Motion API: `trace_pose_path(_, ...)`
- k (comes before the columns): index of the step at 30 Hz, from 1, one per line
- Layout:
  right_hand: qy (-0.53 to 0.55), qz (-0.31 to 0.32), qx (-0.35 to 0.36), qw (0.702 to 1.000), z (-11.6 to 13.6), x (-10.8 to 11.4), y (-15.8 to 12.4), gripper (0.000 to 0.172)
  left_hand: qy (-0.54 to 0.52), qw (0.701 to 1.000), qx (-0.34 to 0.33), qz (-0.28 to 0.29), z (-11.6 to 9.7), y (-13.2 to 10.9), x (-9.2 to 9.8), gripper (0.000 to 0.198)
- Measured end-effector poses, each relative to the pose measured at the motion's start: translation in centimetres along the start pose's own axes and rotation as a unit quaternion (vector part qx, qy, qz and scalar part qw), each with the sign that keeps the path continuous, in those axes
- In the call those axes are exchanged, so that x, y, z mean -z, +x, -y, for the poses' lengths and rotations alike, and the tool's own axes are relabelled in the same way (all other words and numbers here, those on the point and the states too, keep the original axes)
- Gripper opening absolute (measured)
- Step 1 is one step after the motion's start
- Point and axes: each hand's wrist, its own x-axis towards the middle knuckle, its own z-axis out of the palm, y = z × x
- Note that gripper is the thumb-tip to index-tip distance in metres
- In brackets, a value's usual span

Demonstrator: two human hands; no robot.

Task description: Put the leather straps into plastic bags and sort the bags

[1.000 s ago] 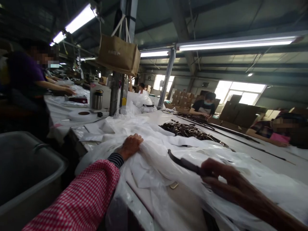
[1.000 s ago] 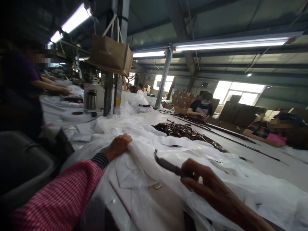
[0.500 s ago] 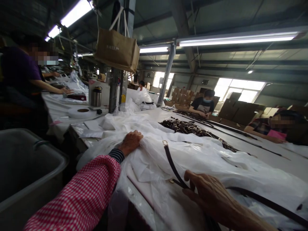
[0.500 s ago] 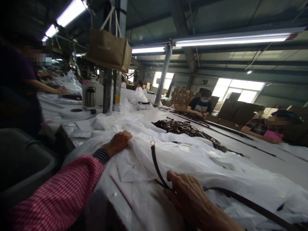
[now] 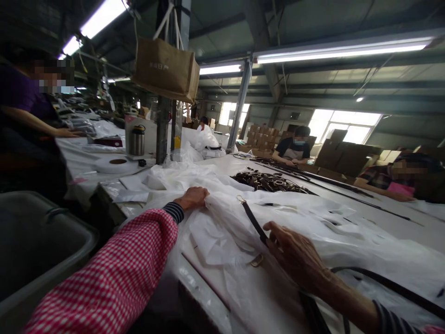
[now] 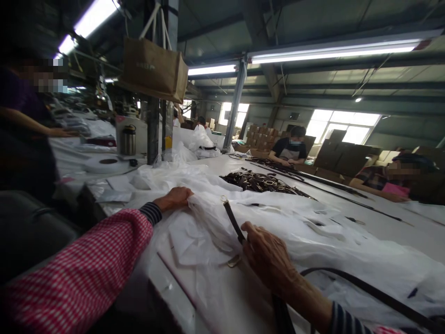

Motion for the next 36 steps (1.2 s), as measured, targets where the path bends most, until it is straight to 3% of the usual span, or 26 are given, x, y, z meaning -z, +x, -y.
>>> trace_pose_path(3,0.003,-0.001,0.03,1.0,1.8,0.0,0.7,0.025,-0.015,1.0,-0.004,0.019,0.1,0.3,0.5,0.026)
trace_pose_path(6,0.012,0.01,0.018,1.0,2.6,-0.5,2.1,0.023,-0.028,0.999,-0.012,0.029,0.0,0.2,0.9,0.025)
trace_pose_path(10,0.139,-0.007,-0.031,0.99,1.7,-0.9,4.0,0.022,-0.042,0.998,-0.024,0.027,0.0,0.0,1.1,0.02)
trace_pose_path(13,0.258,-0.058,-0.024,0.964,0.9,-0.3,3.8,0.023,-0.05,0.998,-0.029,0.023,0.3,0.2,0.8,0.019)
trace_pose_path(15,0.276,-0.118,0.018,0.954,1.1,0.4,2.8,0.022,-0.053,0.998,-0.03,0.023,0.4,0.5,0.6,0.022)
trace_pose_path(17,0.253,-0.155,0.096,0.95,1.8,0.9,1.7,0.02,-0.055,0.998,-0.03,0.024,0.6,0.7,0.5,0.023)
trace_pose_path(20,0.202,-0.071,0.182,0.96,3.4,0.5,0.3,0.022,-0.055,0.998,-0.03,0.026,0.6,0.7,0.5,0.023)
trace_pose_path(22,0.167,0.019,0.168,0.971,4.2,-0.6,0.1,0.026,-0.055,0.998,-0.03,0.026,0.4,0.6,0.7,0.022)
trace_pose_path(24,0.138,0.062,0.125,0.98,4.4,-1.9,0.5,0.026,-0.055,0.998,-0.028,0.026,0.3,0.4,0.8,0.022)
trace_pose_path(29,0.184,0.037,0.016,0.982,3.2,-2.8,3.1,0.031,-0.057,0.998,-0.017,0.025,0.5,0.5,0.5,0.021)
trace_pose_path(31,0.152,0.033,-0.017,0.988,3.0,-2.8,3.9,0.031,-0.055,0.998,-0.017,0.025,0.8,0.8,0.4,0.02)
trace_pose_path(33,0.066,0.041,-0.003,0.997,3.3,-3.3,4.0,0.023,-0.053,0.998,-0.026,0.028,1.0,0.9,0.4,0.02)
trace_pose_path(36,-0.052,0.035,0.076,0.995,4.2,-4.5,3.2,0.013,-0.048,0.997,-0.058,0.029,0.8,0.9,0.7,0.021)
